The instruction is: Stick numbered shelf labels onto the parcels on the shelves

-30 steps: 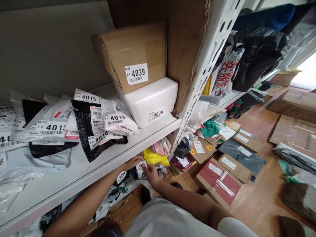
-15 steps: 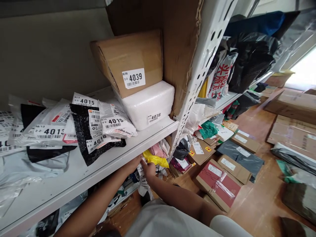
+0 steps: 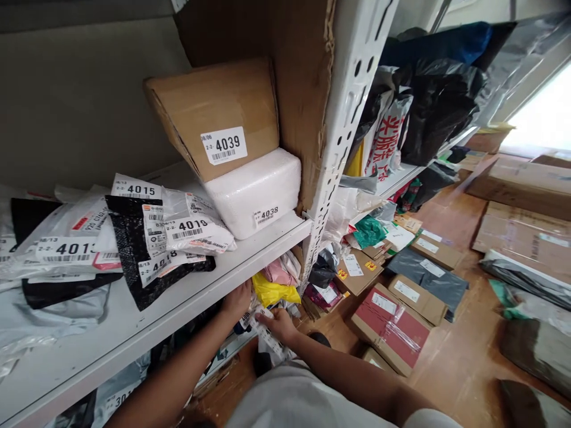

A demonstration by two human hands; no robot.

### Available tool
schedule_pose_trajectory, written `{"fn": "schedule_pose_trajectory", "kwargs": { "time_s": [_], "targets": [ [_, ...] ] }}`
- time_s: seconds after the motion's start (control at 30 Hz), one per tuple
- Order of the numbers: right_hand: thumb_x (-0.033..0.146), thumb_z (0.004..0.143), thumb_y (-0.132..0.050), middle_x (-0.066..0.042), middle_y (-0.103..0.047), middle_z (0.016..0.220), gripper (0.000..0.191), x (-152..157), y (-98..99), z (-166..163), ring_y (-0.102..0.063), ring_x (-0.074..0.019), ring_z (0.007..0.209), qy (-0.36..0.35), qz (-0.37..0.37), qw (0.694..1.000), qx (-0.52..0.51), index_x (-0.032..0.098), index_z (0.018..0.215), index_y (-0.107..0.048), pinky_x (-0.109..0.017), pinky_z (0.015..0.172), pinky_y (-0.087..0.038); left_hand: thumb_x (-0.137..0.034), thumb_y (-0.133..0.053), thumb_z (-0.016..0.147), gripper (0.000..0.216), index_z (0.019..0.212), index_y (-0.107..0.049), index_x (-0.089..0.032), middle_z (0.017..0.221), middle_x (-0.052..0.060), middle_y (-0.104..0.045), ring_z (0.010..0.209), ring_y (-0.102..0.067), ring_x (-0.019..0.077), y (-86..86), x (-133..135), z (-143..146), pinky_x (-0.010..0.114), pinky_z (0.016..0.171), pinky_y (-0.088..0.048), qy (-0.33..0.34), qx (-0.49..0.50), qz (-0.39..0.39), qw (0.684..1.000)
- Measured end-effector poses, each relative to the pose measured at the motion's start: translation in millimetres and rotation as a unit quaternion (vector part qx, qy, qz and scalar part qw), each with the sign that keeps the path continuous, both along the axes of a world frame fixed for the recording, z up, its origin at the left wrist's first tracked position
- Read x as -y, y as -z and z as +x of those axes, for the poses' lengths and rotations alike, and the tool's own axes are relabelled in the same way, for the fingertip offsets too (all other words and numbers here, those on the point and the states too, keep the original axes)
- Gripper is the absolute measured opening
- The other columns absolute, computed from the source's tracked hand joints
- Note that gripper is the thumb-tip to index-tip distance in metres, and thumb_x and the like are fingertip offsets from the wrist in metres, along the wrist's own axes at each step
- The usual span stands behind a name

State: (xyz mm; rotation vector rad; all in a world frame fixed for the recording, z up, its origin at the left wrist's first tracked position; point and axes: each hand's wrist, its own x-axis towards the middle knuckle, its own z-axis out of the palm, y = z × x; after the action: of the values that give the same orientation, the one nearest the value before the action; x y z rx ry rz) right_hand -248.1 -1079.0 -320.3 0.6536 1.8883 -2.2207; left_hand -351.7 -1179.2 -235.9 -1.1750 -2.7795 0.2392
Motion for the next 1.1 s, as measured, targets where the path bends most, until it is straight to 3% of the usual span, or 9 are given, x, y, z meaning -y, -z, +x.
{"fn": "schedule_pose_trajectory", "kwargs": {
  "time_s": [0.1, 0.2, 0.3, 0.4, 0.5, 0.63, 0.77, 0.93, 1.1],
  "targets": [
    [0.061, 0.05, -0.077, 0.004, -0.05, 0.047, 0.05, -27.1, -1.0, 32.3, -0.04, -0.0081, 0.043, -0.043, -0.056, 0.997, -0.018, 0.014, 0.054, -0.059, -0.023, 0.044, -0.028, -0.008, -0.048, 0.082, 0.022, 0.101, -0.059, -0.005, 0.1, 0.022, -0.06, 0.095, -0.057, 0.0337, -1.2, 3.3, 0.2, 0.048, 0.08, -0.045, 0.024, 0.011, 0.021, 0.999],
    [0.063, 0.054, -0.075, 0.0, -0.059, 0.06, 0.052, -51.8, -6.8, 49.7, -0.049, -0.0107, 0.052, -0.039, -0.107, 0.992, -0.049, 0.014, 0.068, -0.064, -0.024, 0.05, -0.037, -0.019, -0.059, 0.08, 0.03, 0.109, -0.058, -0.016, 0.114, 0.016, -0.057, 0.106, -0.052, 0.0309, -7.6, 3.9, 0.7, 0.046, 0.088, -0.042, 0.133, 0.064, 0.028, 0.989],
    [0.058, 0.057, -0.076, 0.001, -0.063, 0.071, 0.049, -60.3, -13.7, 44.5, -0.054, -0.0121, 0.061, -0.007, -0.14, 0.986, -0.085, 0.018, 0.082, -0.062, -0.025, 0.059, -0.043, -0.017, -0.058, 0.082, 0.013, 0.091, -0.064, -0.024, 0.098, 0.003, -0.064, 0.099, -0.055, 0.02, -14.8, 0.9, -2.0, 0.036, 0.093, -0.039, 0.257, 0.14, 0.014, 0.956],
    [0.063, 0.059, -0.073, 0.002, -0.062, 0.069, 0.053, -49.6, -13.8, 23.2, -0.052, -0.0106, 0.057, 0.025, -0.149, 0.983, -0.1, 0.02, 0.087, -0.06, -0.024, 0.056, -0.041, -0.018, -0.06, 0.08, 0.008, 0.073, -0.064, -0.021, 0.079, 0.001, -0.064, 0.085, -0.057, 0.0171, -20.1, -0.7, -8.4, 0.031, 0.087, -0.041, 0.294, 0.193, 0.007, 0.936],
    [0.068, 0.062, -0.067, 0.004, -0.056, 0.06, 0.053, -29.5, -5.7, -1.8, -0.046, -0.0087, 0.049, 0.063, -0.132, 0.984, -0.099, 0.018, 0.076, -0.057, -0.023, 0.049, -0.036, -0.021, -0.063, 0.075, 0.008, 0.067, -0.062, -0.02, 0.075, -0.001, -0.064, 0.081, -0.059, 0.016, -23.9, 1.3, -14.3, 0.027, 0.079, -0.043, 0.262, 0.224, 0.017, 0.939],
    [0.053, 0.079, -0.061, 0.008, -0.047, 0.053, 0.039, -8.8, 6.6, -24.1, -0.04, -0.0066, 0.044, 0.102, -0.088, 0.987, -0.084, 0.017, 0.068, -0.053, -0.022, 0.046, -0.034, -0.016, -0.039, 0.09, 0.025, 0.079, -0.06, -0.018, 0.077, 0.0, -0.066, 0.073, -0.061, 0.0116, -22.9, -0.8, -13.6, 0.022, 0.067, -0.045, 0.138, 0.219, 0.049, 0.965],
    [0.042, 0.084, -0.061, 0.009, -0.042, 0.051, 0.037, -3.2, 10.3, -32.1, -0.037, -0.0061, 0.043, 0.136, -0.044, 0.988, -0.059, 0.016, 0.06, -0.048, -0.021, 0.046, -0.033, -0.024, -0.051, 0.088, 0.012, 0.092, -0.059, -0.016, 0.094, 0.006, -0.067, 0.087, -0.063, 0.018, -13.2, -12.7, -5.0, 0.028, 0.076, -0.048, 0.044, 0.177, 0.046, 0.982],
    [0.042, 0.083, -0.062, 0.009, -0.043, 0.049, 0.04, -6.6, 4.8, -29.5, -0.04, -0.0064, 0.043, 0.144, -0.039, 0.989, -0.019, 0.016, 0.057, -0.048, -0.022, 0.046, -0.035, -0.015, -0.048, 0.087, 0.016, 0.094, -0.062, -0.011, 0.093, 0.013, -0.067, 0.092, -0.063, 0.028, -4.3, -23.0, 4.9, 0.04, 0.081, -0.047, 0.005, 0.119, 0.012, 0.993],
    [0.045, 0.085, -0.059, 0.009, -0.045, 0.047, 0.041, -8.6, 5.2, -11.5, -0.039, -0.0054, 0.038, 0.109, -0.09, 0.99, 0.029, 0.017, 0.057, -0.048, -0.021, 0.042, -0.034, -0.01, -0.043, 0.087, 0.021, 0.095, -0.063, -0.01, 0.093, 0.015, -0.066, 0.092, -0.062, 0.0294, 2.5, -24.2, 10.4, 0.043, 0.082, -0.046, 0.002, 0.075, 0.006, 0.997]
  ]
}}
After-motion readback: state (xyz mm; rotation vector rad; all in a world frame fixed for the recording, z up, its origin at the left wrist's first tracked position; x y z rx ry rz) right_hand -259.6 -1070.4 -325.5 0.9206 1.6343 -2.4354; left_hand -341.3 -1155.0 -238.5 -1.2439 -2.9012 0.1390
